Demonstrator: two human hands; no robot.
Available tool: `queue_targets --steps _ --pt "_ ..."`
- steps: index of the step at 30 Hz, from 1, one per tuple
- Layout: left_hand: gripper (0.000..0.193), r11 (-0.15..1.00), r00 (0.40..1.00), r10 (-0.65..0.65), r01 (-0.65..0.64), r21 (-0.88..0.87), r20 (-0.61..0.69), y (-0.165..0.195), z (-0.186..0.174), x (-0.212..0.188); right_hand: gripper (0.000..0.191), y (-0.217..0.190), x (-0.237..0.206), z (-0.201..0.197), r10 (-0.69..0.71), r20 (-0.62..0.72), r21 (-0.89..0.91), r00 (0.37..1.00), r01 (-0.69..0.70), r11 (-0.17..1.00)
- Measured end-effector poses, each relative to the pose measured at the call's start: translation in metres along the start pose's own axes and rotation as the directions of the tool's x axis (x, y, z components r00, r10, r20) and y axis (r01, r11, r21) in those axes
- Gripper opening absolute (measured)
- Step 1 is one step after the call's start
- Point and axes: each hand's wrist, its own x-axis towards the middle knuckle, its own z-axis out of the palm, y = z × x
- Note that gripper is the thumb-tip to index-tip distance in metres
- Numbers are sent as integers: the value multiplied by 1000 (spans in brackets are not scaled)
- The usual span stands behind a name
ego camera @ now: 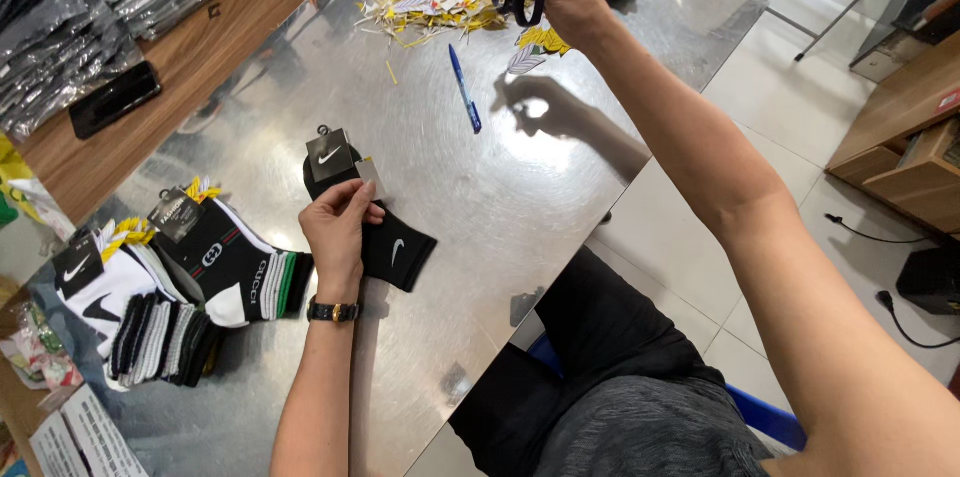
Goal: The person cuts a small white paper piece with scissors, then uses a blue pen to draw lines on a yellow leaf-shaped paper cutout. They place the decorated cutout onto a black sock and handle additional socks and paper pieces on the table.
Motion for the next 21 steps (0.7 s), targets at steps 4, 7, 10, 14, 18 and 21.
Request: queue_targets --steps 4,7,10,14,18,21 --pt "15 1000 1000 8 -8 -1 -5 -4 0 0 34 8 -2 -4 -15 13 156 1000 12 988" --pt "15 1000 1000 9 -9 18 -2 -5 0 1 33 10 -3 -9 27 3 245 1000 -27 969" --pt "15 1000 1000 6 -6 -11 -5 -6 0 2 33 4 -8 -4 76 13 162 997 -77 984" --pt "15 999 1000 -2 1 -37 -26 -6 0 8 40 -6 -32 24 180 104 -7 978 -180 984" --pt "14 997 999 25 -27 -76 -21 -8 -1 12 50 2 -52 53 90 207 13 974 -95 995" --pt "13 998 999 29 -30 -53 -18 -11 2 10 49 20 -47 50 61 130 -32 990 -57 998"
